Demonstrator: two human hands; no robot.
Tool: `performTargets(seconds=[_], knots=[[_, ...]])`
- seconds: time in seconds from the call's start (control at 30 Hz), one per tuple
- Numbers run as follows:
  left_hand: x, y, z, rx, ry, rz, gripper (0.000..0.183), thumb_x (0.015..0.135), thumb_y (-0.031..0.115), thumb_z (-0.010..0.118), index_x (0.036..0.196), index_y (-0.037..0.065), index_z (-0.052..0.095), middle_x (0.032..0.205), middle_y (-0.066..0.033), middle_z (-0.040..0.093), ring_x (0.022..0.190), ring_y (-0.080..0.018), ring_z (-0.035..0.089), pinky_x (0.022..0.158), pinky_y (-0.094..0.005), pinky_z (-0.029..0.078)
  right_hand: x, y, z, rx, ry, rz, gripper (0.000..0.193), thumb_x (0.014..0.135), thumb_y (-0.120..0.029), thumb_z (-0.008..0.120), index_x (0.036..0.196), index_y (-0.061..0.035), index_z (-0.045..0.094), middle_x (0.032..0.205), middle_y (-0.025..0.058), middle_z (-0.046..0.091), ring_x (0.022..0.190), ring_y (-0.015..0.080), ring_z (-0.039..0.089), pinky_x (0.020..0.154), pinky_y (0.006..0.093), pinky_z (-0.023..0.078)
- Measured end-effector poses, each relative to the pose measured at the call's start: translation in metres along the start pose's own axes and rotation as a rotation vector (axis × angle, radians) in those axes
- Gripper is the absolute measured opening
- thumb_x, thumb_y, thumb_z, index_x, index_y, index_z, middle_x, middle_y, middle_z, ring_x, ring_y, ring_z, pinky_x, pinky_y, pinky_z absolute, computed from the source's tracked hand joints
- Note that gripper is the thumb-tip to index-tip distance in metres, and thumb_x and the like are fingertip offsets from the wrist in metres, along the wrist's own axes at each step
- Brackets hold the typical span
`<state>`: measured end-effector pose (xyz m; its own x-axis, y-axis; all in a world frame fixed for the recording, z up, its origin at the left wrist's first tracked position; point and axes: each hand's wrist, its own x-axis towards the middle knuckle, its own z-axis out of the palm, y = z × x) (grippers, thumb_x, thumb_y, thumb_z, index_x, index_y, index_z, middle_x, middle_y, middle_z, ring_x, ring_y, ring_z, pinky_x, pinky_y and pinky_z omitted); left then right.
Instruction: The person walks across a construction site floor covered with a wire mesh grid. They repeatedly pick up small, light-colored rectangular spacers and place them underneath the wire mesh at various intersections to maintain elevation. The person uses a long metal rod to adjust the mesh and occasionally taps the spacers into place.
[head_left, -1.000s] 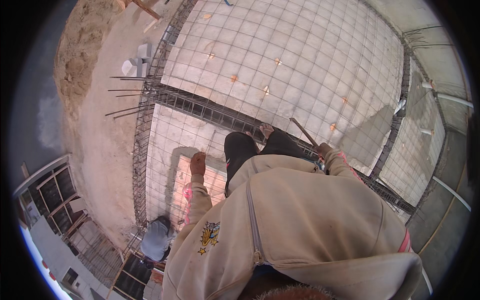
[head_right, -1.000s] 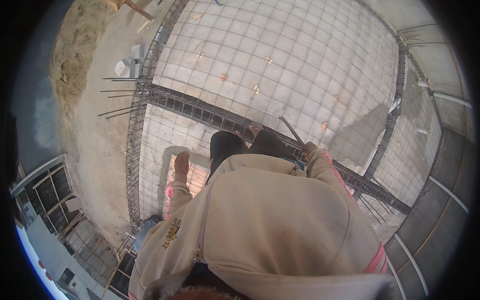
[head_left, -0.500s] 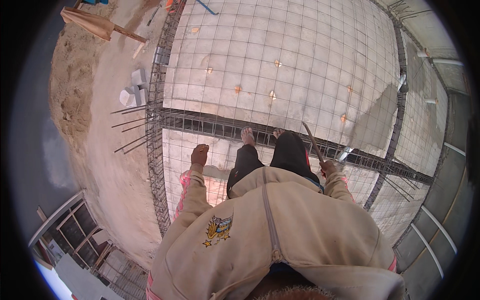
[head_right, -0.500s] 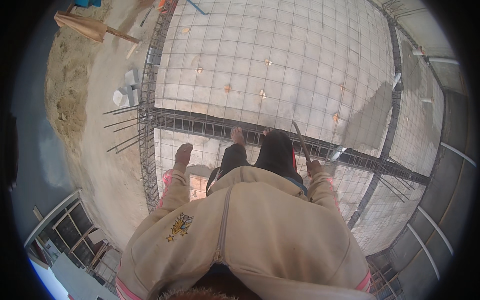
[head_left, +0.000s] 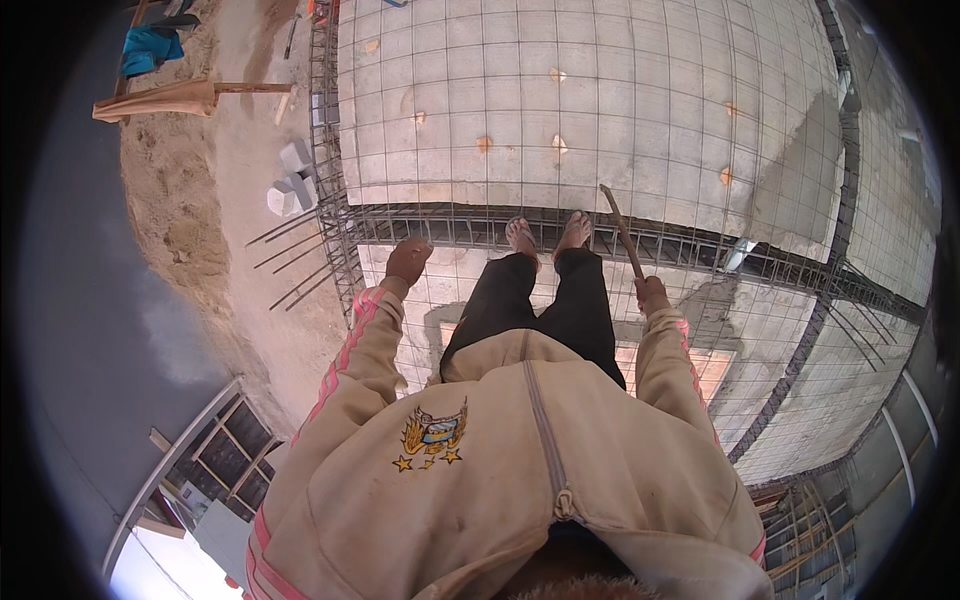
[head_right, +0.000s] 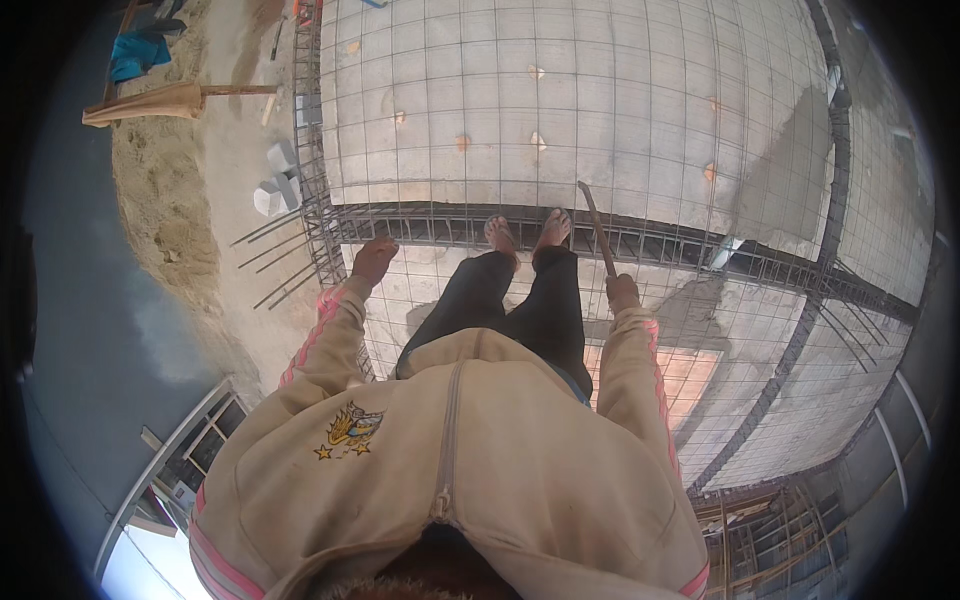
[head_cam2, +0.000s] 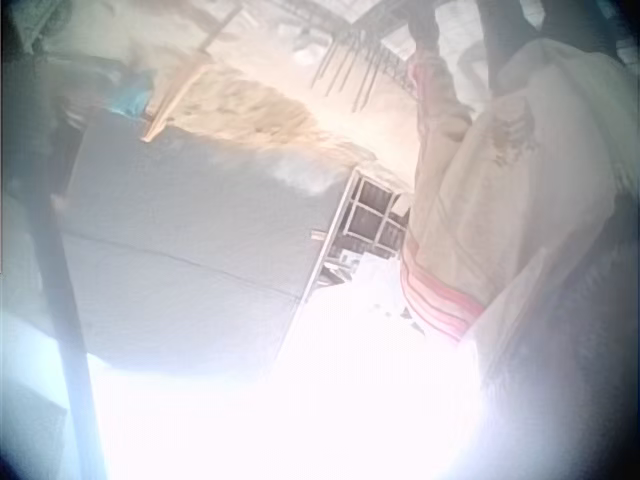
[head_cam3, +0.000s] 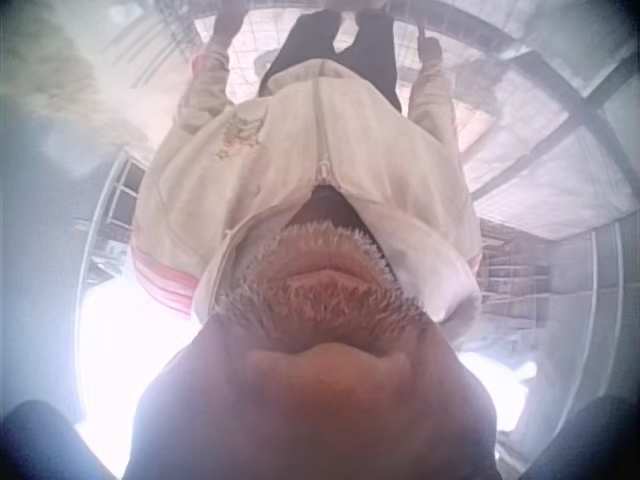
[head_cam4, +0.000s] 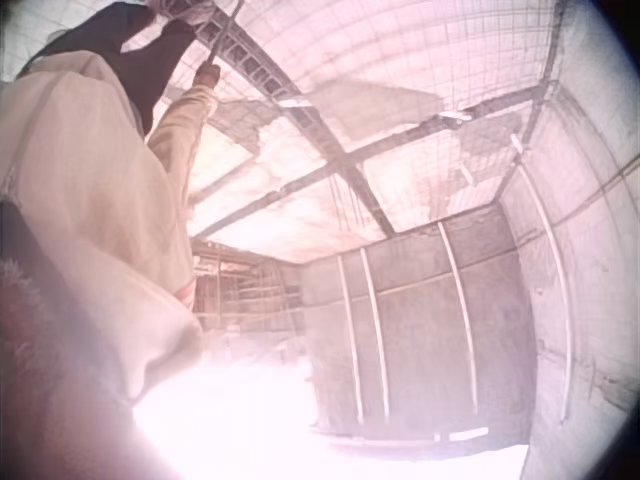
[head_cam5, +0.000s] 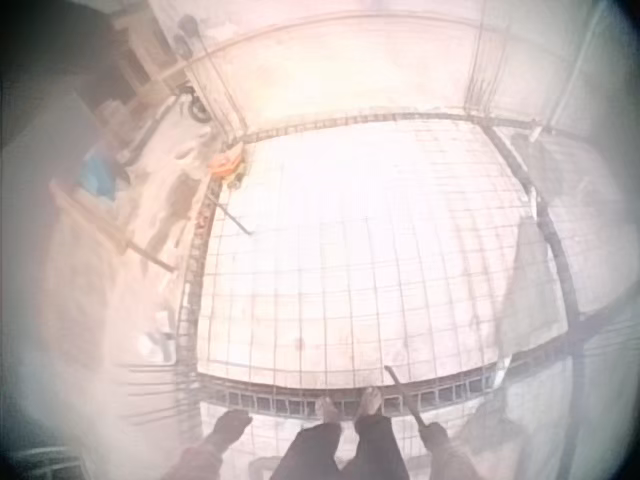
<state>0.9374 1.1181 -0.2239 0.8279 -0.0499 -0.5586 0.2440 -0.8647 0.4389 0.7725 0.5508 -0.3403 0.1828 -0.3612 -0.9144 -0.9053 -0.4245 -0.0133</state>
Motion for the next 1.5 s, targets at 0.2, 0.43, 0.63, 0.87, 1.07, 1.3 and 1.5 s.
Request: performTargets(seconds=[0.2, 0.43, 0.63, 0.87, 1.07, 1.3, 1.5], knots=[[0.032, 0.104, 0.024, -0.127, -0.143, 0.111, 0.038, 0.09, 0.036, 0.068, 0.113, 0.005, 0.068, 0.115, -0.0154, 0.067, 0.103, -0.0279, 0.067, 0.088, -0.0385, 0.053, 0.047, -0.025, -0.003, -0.123, 0.087, -0.109, 0.04, 0.095, -0.038, 0.055, 0.108, -0.0019, 0.067, 0.11, 0.0235, 0.069, 0.107, 0.0427, 0.065, 0.09, 0.0509, 0.052], [0.077, 0.186, 0.025, 0.092, -0.224, 0.209, 0.036, 0.09, 0.03, 0.069, 0.115, 0.005, 0.067, 0.114, -0.016, 0.067, 0.103, -0.0283, 0.067, 0.088, -0.0389, 0.053, 0.089, -0.053, -0.013, -0.129, 0.102, -0.116, 0.031, 0.096, -0.03, 0.055, 0.11, -0.0069, 0.071, 0.112, 0.0191, 0.07, 0.108, 0.0381, 0.067, 0.089, 0.0495, 0.055], [0.112, 0.22, 0.031, 0.196, -0.296, 0.205, 0.037, 0.091, 0.031, 0.068, 0.116, 0.004, 0.066, 0.112, -0.0162, 0.067, 0.105, -0.0298, 0.067, 0.089, -0.0386, 0.054, 0.11, -0.061, -0.008, 0.013, 0.075, -0.034, 0.03, 0.095, -0.03, 0.057, 0.112, -0.0081, 0.071, 0.114, 0.0177, 0.07, 0.108, 0.038, 0.067, 0.088, 0.0499, 0.055], [0.189, 0.231, 0.056, 0.302, -0.415, 0.313, 0.037, 0.093, 0.03, 0.066, 0.117, 0.002, 0.065, 0.112, -0.0168, 0.066, 0.105, -0.03, 0.066, 0.091, -0.0383, 0.052, 0.11, -0.054, 0.003, 0.097, 0.083, 0.042, 0.025, 0.095, -0.022, 0.056, 0.112, -0.0117, 0.072, 0.115, 0.016, 0.071, 0.11, 0.0345, 0.067, 0.09, 0.0468, 0.056], [0.334, 0.197, 0.12, 0.478, -0.599, 0.506, 0.037, 0.091, 0.035, 0.065, 0.114, 0.006, 0.067, 0.106, -0.0165, 0.067, 0.098, -0.0317, 0.066, 0.084, -0.0403, 0.052, 0.1, -0.048, 0.013, -0.031, 0.136, 0.104, 0.026, 0.098, -0.031, 0.053, 0.11, -0.0115, 0.066, 0.102, 0.0163, 0.072, 0.1, 0.0381, 0.069, 0.081, 0.0502, 0.056], [0.592, 0.099, 0.278, 0.541, -0.561, 0.362, 0.043, 0.089, 0.045, 0.058, 0.109, 0.01, 0.071, 0.098, -0.0172, 0.071, 0.1, -0.0367, 0.067, 0.09, -0.0445, 0.05, 0.085, -0.082, 0.069, 0.1, 0.147, 0.211, 0.025, 0.099, -0.027, 0.052, 0.115, -0.0095, 0.059, 0.094, 0.0207, 0.069, 0.092, 0.0436, 0.065, 0.076, 0.054, 0.051], [0.709, 0.006, 0.374, 0.793, -0.388, 0.123, 0.055, 0.09, 0.05, 0.053, 0.108, 0.001, 0.07, 0.117, -0.0209, 0.069, 0.11, -0.038, 0.065, 0.096, -0.0465, 0.049, 0.092, -0.069, 0.119, 0.347, 0.238, 0.118, 0.034, 0.1, -0.021, 0.054, 0.127, -0.0005, 0.06, 0.11, 0.0232, 0.068, 0.098, 0.0394, 0.065, 0.082, 0.0443, 0.051]])
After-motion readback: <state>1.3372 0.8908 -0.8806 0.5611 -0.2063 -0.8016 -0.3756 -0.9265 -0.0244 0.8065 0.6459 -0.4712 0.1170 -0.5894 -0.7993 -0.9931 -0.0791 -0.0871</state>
